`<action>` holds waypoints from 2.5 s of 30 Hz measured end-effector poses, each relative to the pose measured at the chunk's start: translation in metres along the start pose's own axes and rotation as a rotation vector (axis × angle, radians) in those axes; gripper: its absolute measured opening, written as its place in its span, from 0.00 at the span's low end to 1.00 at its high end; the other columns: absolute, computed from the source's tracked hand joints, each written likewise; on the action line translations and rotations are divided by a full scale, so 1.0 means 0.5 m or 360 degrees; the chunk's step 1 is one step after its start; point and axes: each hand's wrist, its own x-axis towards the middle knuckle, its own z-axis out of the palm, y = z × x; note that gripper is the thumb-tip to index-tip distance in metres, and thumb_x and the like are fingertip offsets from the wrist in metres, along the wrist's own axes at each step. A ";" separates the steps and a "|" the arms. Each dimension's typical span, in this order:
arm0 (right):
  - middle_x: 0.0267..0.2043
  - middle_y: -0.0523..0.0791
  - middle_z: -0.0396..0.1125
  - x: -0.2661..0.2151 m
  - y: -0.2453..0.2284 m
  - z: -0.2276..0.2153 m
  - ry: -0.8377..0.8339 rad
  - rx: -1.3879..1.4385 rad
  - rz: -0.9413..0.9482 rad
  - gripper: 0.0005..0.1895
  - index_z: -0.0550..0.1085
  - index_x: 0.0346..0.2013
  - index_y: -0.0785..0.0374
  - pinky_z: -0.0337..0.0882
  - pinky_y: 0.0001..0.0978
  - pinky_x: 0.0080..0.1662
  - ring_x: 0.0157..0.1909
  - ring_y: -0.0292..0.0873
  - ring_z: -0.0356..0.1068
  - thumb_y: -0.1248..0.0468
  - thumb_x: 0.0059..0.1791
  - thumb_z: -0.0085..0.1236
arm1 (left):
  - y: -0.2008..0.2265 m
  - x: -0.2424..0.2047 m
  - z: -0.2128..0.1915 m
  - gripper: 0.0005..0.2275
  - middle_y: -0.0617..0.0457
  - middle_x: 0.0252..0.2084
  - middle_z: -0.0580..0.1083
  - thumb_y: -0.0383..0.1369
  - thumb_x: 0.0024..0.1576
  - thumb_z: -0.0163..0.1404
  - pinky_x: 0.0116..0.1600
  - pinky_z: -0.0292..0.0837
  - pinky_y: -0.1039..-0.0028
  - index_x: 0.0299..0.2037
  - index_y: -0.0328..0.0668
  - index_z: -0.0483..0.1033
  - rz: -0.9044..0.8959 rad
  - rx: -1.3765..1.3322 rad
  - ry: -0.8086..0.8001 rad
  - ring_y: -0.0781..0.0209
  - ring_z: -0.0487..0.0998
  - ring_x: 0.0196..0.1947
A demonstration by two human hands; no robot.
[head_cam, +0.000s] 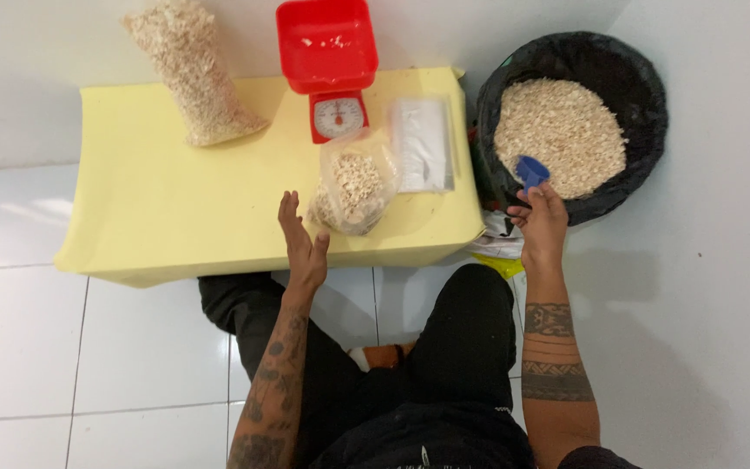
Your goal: Scooping wood shavings from a large bin into plastic bags and weighing them on a small scale to ensure consistent quantities.
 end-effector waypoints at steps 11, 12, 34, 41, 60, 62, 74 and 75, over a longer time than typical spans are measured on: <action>0.35 0.56 0.67 -0.199 -0.008 0.120 0.0087 -0.0981 -0.0701 0.32 0.59 0.69 0.69 0.71 0.52 0.40 0.37 0.58 0.71 0.56 0.57 0.56 | -0.003 -0.001 0.030 0.62 0.37 0.77 0.48 0.62 0.36 0.67 0.78 0.42 0.53 0.77 0.41 0.43 -0.0346 0.0294 -0.0188 0.37 0.50 0.76; 0.34 0.59 0.68 -0.212 0.006 0.141 -0.0154 -0.1102 -0.0773 0.25 0.69 0.62 0.72 0.70 0.54 0.37 0.34 0.65 0.72 0.61 0.54 0.57 | -0.001 0.006 0.037 0.63 0.40 0.76 0.51 0.60 0.34 0.71 0.78 0.41 0.58 0.77 0.42 0.45 -0.0370 0.0306 -0.0149 0.42 0.51 0.76; 0.67 0.60 0.59 -0.161 0.061 0.329 -0.0950 -0.1007 -0.0150 0.41 0.53 0.75 0.66 0.76 0.53 0.54 0.61 0.60 0.70 0.60 0.51 0.58 | 0.009 0.023 0.045 0.55 0.43 0.70 0.60 0.64 0.39 0.65 0.81 0.36 0.61 0.72 0.43 0.54 -0.0495 0.0291 -0.0259 0.49 0.56 0.74; 0.70 0.65 0.54 -0.125 0.075 0.342 -0.1114 -0.0942 -0.0322 0.48 0.53 0.74 0.71 0.61 0.63 0.65 0.71 0.70 0.53 0.59 0.46 0.65 | 0.010 0.022 0.042 0.49 0.45 0.68 0.64 0.57 0.40 0.68 0.80 0.42 0.63 0.71 0.46 0.59 -0.0635 0.0074 -0.0183 0.50 0.60 0.73; 0.61 0.63 0.63 0.022 -0.315 0.572 -0.0735 -0.0628 -0.1058 0.43 0.62 0.65 0.69 0.63 0.62 0.65 0.66 0.69 0.62 0.56 0.43 0.74 | 0.203 0.472 -0.021 0.36 0.33 0.63 0.69 0.47 0.57 0.57 0.74 0.53 0.47 0.72 0.42 0.56 0.0258 0.0112 0.0004 0.33 0.67 0.66; 0.60 0.60 0.64 0.070 -0.288 0.597 -0.0695 -0.0609 -0.1039 0.41 0.64 0.63 0.67 0.63 0.58 0.66 0.66 0.66 0.63 0.54 0.44 0.75 | 0.165 0.512 -0.012 0.34 0.36 0.65 0.68 0.50 0.60 0.52 0.76 0.44 0.49 0.72 0.45 0.55 0.0216 0.0074 -0.0055 0.37 0.66 0.68; 0.76 0.65 0.41 0.131 -0.170 0.641 -0.0461 -0.0800 -0.0984 0.34 0.70 0.59 0.56 0.44 0.64 0.73 0.77 0.73 0.38 0.43 0.47 0.71 | 0.055 0.559 0.014 0.36 0.45 0.78 0.52 0.58 0.60 0.38 0.77 0.44 0.47 0.77 0.51 0.51 -0.0166 0.0399 -0.0303 0.46 0.54 0.76; 0.76 0.64 0.39 0.125 -0.171 0.643 -0.0493 -0.0738 -0.0867 0.33 0.71 0.60 0.54 0.45 0.59 0.75 0.78 0.69 0.38 0.41 0.48 0.69 | 0.074 0.552 0.010 0.37 0.45 0.78 0.51 0.60 0.59 0.41 0.76 0.50 0.47 0.77 0.54 0.51 -0.0196 0.0358 -0.0255 0.45 0.57 0.75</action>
